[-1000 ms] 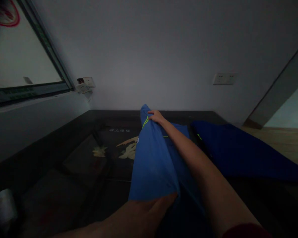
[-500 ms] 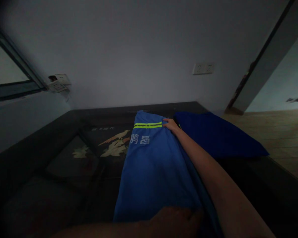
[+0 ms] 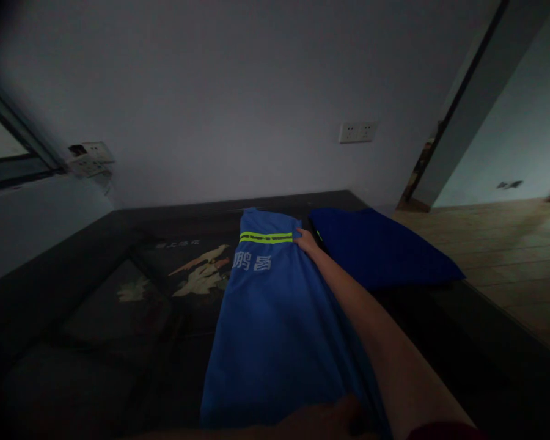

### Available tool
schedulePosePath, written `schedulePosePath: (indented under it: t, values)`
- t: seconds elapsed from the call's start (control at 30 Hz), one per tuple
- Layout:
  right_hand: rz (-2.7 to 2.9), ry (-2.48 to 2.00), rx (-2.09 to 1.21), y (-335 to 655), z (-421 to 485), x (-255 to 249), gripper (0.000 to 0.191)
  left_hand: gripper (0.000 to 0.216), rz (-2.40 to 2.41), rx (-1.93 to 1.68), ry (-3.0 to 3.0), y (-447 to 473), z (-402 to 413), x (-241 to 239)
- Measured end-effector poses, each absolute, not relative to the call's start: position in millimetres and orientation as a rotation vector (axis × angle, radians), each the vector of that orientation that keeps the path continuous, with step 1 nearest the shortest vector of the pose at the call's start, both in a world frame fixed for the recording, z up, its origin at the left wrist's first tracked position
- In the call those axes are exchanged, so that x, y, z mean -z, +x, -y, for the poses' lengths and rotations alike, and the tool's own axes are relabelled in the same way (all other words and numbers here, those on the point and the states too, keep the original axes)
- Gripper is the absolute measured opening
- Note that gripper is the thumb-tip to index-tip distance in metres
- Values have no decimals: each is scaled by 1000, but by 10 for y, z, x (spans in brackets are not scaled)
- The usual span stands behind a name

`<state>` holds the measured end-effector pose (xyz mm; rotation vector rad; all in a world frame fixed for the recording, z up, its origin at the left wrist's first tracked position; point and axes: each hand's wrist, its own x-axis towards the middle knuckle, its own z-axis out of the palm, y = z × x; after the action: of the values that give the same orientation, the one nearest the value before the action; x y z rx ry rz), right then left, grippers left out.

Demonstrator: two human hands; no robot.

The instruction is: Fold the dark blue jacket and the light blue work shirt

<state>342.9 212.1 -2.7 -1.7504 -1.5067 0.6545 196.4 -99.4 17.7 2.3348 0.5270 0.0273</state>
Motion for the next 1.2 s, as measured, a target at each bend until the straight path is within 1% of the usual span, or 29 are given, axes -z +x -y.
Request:
schedulePosePath:
  t: [0.1,0.27,0.37,0.57,0.73,0.87,0.93,1.03,1.2]
  values:
    - [1519,-1742,-601,3435,-2103,14,64,35,-560,54,2267,2103,1027,-204]
    - [1548,-1777,-602,3499,-2086,-48,57,30,-458,34,2458,2115,1080,-322]
    - [1581,-1792,-605,3562,-2045,-85,59,33,-426,30,2583,2051,1143,-361]
    - [1690,-1831,-545,3638,-1841,-172,55,32,-630,83,2650,1974,1294,-407]
    - [1819,-1837,-525,3625,-1718,-239,53,43,-444,168,2503,1916,1212,-634]
    - [1883,-1821,-452,3650,-1700,-343,47,35,-400,129,2481,1945,1148,-925]
    - [1905,-1811,-405,3679,-1703,-404,44,31,-362,75,2520,1997,1168,-988]
    - [1934,-1803,-342,3714,-1701,-442,41,26,-320,20,2604,2099,1241,-910]
    - [1990,-1825,-263,3692,-1602,-260,32,21,-367,78,2724,2190,1358,-504]
